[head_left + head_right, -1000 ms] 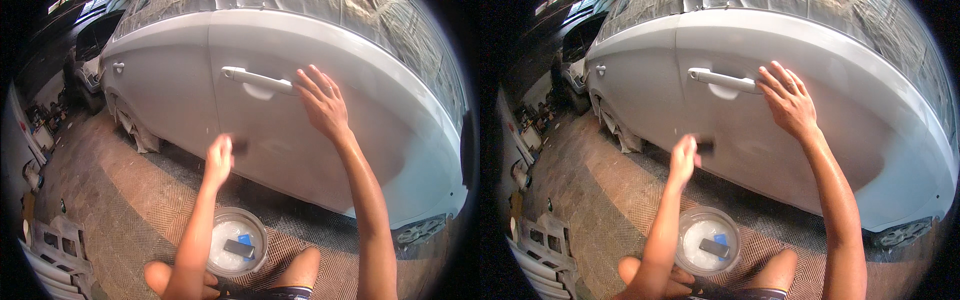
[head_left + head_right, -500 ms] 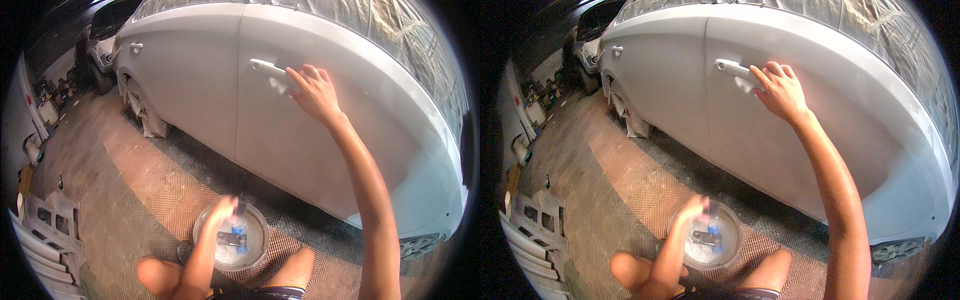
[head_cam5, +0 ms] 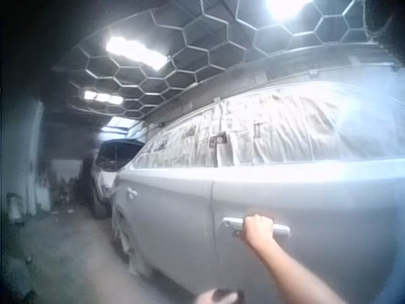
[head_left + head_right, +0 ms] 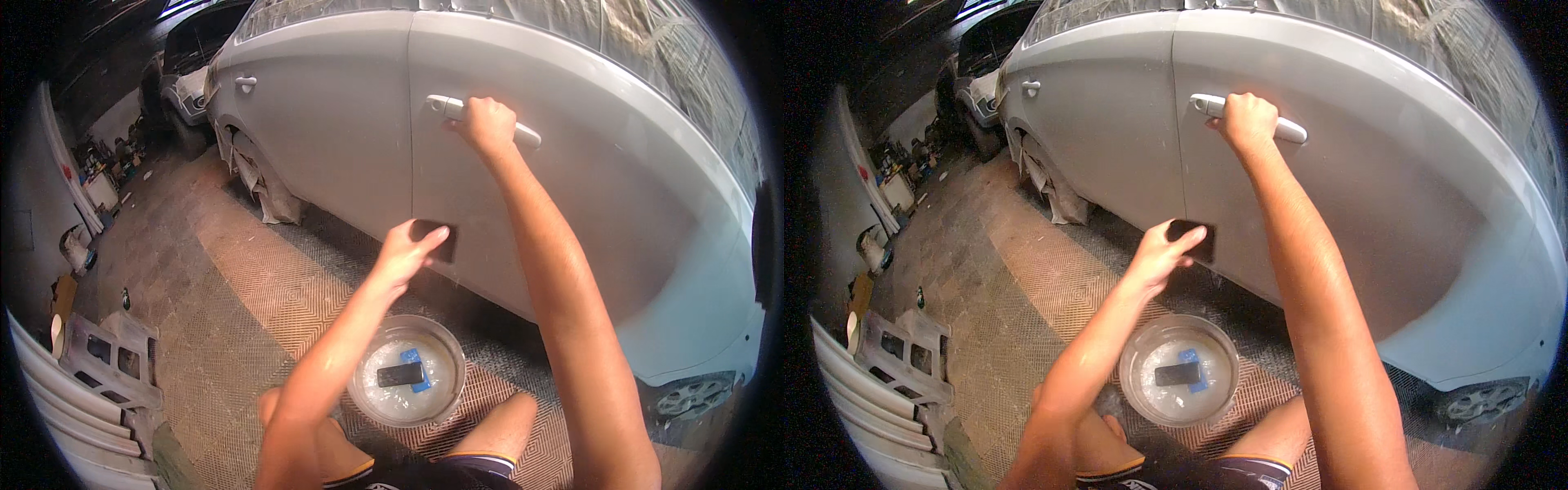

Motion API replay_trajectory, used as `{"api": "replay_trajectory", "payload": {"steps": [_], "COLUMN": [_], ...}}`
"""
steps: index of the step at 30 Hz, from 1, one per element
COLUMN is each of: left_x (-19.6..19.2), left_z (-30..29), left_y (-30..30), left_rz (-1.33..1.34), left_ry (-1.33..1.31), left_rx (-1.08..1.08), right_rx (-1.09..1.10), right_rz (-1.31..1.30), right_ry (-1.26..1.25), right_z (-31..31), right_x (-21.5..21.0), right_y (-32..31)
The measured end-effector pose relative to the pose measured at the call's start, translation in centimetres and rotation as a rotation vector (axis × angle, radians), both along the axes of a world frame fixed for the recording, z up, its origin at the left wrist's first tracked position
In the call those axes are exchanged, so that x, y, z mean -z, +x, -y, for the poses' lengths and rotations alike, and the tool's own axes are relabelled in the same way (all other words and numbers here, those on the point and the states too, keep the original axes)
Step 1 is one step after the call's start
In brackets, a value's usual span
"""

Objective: The person kneels beside a white car door and uses a sanding block to sand the door surface and around the door handle. They repeatedly dip the sanding block into a bucket of water and continue sanding different areas of the door.

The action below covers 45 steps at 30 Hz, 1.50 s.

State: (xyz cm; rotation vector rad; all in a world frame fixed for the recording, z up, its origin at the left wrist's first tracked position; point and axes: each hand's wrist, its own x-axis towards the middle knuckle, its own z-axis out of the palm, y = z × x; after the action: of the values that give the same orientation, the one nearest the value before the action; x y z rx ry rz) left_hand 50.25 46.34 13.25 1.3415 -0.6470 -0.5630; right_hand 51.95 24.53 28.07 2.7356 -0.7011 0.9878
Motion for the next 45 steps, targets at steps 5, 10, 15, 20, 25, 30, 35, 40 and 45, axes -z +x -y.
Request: {"api": "replay_trajectory", "payload": {"steps": [5,10,15,20,25,30,35,40,45], "left_x": [3.6,-3.6,-11.1,-15.6,-16.4,-17.3,-18.6,-19.6,-20.8], "left_z": [-8.2,-7.9,-3.6,2.3,4.9,4.4,5.1,2.8,5.1], "left_y": [8.2,14.7,20.2,20.6,19.8,19.7,17.5,18.6,14.4], "left_rz": [0.294,0.664,0.947,1.615,1.864,1.899,1.932,2.092,2.160], "left_ry": [0.127,-0.140,-0.249,-0.357,-0.663,-0.754,-0.703,-0.653,-0.623], "left_rx": [-0.250,-0.253,-0.158,-0.219,-0.426,-0.210,-0.280,-0.125,-0.032], "right_rx": [0.026,0.131,0.188,0.225,0.232,0.279,0.218,0.229,0.202], "right_rz": [0.049,0.026,0.092,0.112,0.117,0.099,0.137,0.115,0.156], "right_ry": [-0.085,-0.097,-0.098,-0.086,-0.068,-0.023,-0.031,-0.055,-0.067], "right_z": [-2.5,-3.4,-6.1,-7.9,-10.3,-10.9,-11.5,-11.5,-11.7], "right_x": [0.4,1.1,1.1,0.5,0.7,0.5,0.5,0.6,0.8], "right_y": [0.2,-2.7,-3.1,-4.8,-4.8,-6.2,-5.9,-6.8,-6.4]}}
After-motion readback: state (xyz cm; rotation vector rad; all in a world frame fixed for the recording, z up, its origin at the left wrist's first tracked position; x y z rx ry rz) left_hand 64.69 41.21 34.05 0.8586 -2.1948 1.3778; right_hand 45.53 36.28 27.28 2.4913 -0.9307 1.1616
